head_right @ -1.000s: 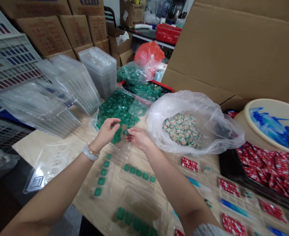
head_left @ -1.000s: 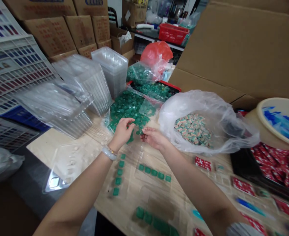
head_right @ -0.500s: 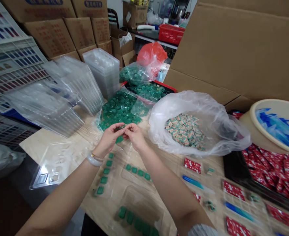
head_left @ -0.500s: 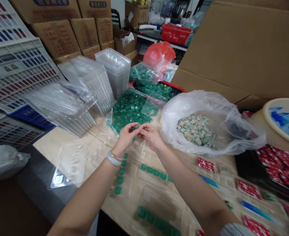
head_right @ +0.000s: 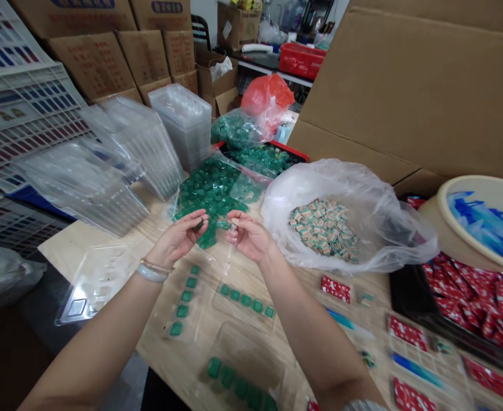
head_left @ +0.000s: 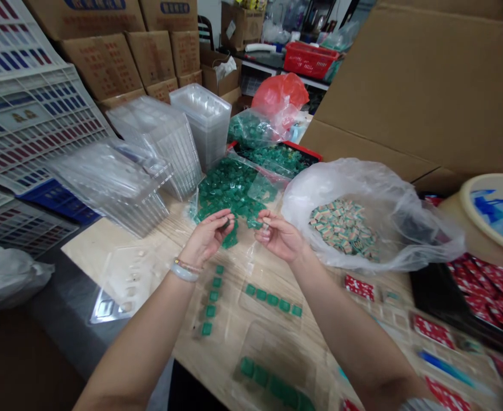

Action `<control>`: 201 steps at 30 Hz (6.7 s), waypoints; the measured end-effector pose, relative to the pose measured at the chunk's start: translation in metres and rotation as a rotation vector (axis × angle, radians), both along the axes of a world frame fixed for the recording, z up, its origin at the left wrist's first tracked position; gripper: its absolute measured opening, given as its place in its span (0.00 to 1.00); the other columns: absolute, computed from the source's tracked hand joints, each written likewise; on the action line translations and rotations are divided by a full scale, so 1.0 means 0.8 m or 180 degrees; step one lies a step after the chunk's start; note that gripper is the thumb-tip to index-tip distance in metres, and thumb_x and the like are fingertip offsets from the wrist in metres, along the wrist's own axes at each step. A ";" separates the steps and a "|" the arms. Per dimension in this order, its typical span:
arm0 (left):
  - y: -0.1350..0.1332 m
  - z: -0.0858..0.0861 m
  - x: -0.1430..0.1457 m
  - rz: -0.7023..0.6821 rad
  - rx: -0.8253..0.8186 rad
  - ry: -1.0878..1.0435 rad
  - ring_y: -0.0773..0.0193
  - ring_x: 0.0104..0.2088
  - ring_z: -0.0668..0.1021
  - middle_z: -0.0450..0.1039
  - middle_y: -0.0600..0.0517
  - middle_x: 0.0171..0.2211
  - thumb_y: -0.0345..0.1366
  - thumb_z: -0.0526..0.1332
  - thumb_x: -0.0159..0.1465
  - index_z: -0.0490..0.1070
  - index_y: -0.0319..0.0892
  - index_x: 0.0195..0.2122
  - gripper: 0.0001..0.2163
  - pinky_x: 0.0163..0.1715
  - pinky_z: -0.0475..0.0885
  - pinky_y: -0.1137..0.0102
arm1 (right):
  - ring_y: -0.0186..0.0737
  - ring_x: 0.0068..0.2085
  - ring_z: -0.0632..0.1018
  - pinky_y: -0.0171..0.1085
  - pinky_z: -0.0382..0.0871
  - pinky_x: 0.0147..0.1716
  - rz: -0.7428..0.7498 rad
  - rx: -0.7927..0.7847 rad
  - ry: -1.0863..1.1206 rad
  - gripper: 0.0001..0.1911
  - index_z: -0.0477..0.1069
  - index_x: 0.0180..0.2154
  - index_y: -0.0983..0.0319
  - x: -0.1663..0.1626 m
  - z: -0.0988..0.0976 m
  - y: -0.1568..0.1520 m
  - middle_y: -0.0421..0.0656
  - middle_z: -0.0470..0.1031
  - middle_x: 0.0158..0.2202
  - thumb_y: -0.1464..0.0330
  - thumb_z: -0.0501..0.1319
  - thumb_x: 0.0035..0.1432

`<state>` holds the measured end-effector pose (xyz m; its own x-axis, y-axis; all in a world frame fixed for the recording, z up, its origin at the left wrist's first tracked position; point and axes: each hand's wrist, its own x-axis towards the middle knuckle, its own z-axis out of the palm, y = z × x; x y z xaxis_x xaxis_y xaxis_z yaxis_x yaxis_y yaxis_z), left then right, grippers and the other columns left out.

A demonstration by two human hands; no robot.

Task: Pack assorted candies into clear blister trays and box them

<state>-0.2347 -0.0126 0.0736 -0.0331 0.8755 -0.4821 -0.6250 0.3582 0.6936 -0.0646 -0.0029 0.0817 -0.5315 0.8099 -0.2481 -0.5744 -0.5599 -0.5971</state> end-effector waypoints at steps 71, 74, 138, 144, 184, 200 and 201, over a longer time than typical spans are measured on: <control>-0.034 -0.006 0.046 -0.0218 0.1018 0.2661 0.69 0.20 0.63 0.61 0.56 0.17 0.43 0.53 0.58 0.64 0.41 0.20 0.14 0.22 0.55 0.74 | 0.38 0.29 0.66 0.36 0.59 0.30 -0.1174 0.3389 -0.5335 0.09 0.63 0.26 0.61 -0.010 -0.023 0.043 0.44 0.64 0.26 0.76 0.48 0.51; -0.027 -0.008 0.035 -0.0556 0.0625 0.1952 0.72 0.16 0.61 0.63 0.57 0.17 0.45 0.58 0.54 0.67 0.40 0.29 0.12 0.17 0.54 0.75 | 0.40 0.32 0.68 0.37 0.60 0.34 -0.1512 0.3655 -0.5254 0.10 0.66 0.30 0.63 0.022 0.000 0.106 0.46 0.67 0.29 0.76 0.47 0.51; -0.124 -0.036 -0.121 -0.0023 0.0773 0.3618 0.61 0.35 0.72 0.71 0.46 0.35 0.33 0.52 0.58 0.70 0.38 0.42 0.13 0.39 0.66 0.65 | 0.46 0.47 0.62 0.44 0.52 0.45 0.0043 0.4691 -0.5949 0.09 0.73 0.33 0.61 -0.185 -0.063 -0.041 0.47 0.66 0.46 0.64 0.60 0.50; -0.075 -0.019 -0.127 -0.0242 0.0929 0.3969 0.59 0.34 0.70 0.68 0.48 0.28 0.28 0.55 0.53 0.72 0.41 0.25 0.06 0.41 0.61 0.67 | 0.46 0.47 0.61 0.45 0.51 0.46 0.0148 0.4643 -0.5858 0.09 0.72 0.35 0.61 -0.182 -0.061 -0.044 0.47 0.64 0.47 0.65 0.58 0.52; -0.128 0.006 -0.086 0.0887 0.0367 0.1336 0.70 0.25 0.69 0.69 0.54 0.25 0.32 0.59 0.53 0.72 0.40 0.37 0.10 0.29 0.64 0.75 | 0.29 0.20 0.67 0.31 0.60 0.20 0.0288 0.0120 -0.1439 0.17 0.65 0.26 0.63 -0.157 -0.014 -0.087 0.39 0.70 0.22 0.59 0.66 0.36; -0.119 0.005 -0.072 -0.0159 0.0264 0.0424 0.72 0.21 0.68 0.66 0.55 0.20 0.37 0.66 0.48 0.67 0.38 0.24 0.10 0.23 0.65 0.77 | 0.37 0.28 0.69 0.36 0.62 0.28 -0.0256 0.3229 -0.3639 0.13 0.68 0.25 0.60 -0.138 -0.017 -0.086 0.42 0.68 0.24 0.66 0.50 0.57; -0.120 0.007 -0.073 -0.0245 0.0180 0.0156 0.74 0.20 0.67 0.65 0.56 0.19 0.37 0.66 0.47 0.67 0.38 0.24 0.10 0.22 0.64 0.78 | 0.37 0.29 0.69 0.36 0.62 0.29 -0.0174 0.3354 -0.3666 0.13 0.68 0.25 0.60 -0.135 -0.014 -0.087 0.42 0.68 0.24 0.66 0.49 0.58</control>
<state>-0.2933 -0.1088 0.0796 0.0128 0.9021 -0.4314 -0.5620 0.3633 0.7431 -0.1724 -0.0725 0.0706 -0.4266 0.8853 0.1851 0.4466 0.3842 -0.8080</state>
